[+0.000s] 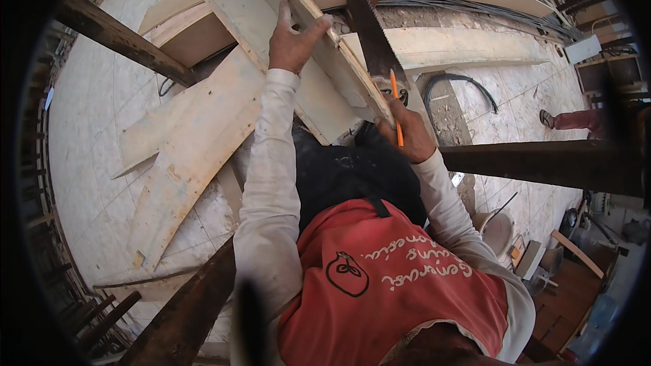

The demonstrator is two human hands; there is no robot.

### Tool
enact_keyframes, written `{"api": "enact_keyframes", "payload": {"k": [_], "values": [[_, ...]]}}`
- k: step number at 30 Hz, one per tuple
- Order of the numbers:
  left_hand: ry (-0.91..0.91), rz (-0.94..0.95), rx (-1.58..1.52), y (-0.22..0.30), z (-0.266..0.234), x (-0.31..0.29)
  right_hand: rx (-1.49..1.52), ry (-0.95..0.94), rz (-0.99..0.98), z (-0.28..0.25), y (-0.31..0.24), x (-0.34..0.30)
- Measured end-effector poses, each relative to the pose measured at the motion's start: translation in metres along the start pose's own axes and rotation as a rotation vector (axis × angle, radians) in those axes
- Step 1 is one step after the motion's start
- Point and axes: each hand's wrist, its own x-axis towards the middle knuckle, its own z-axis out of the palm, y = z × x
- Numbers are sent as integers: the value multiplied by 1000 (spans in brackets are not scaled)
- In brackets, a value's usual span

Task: The person saws a wooden board, hammers a crowbar to remove a piece of wood, and measures another board using a tape measure and a pencil.

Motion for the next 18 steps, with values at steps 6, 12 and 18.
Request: {"api": "enact_keyframes", "payload": {"k": [6,12,18], "values": [[16,-15,35,-4,0,0,29,-12,40,0,-1,0],[24,29,59,-7,-2,0,-6,-10,4,3,3,0],[40,40,71,-2,2,-5,-29,-8,15,2,2,-2]]}}
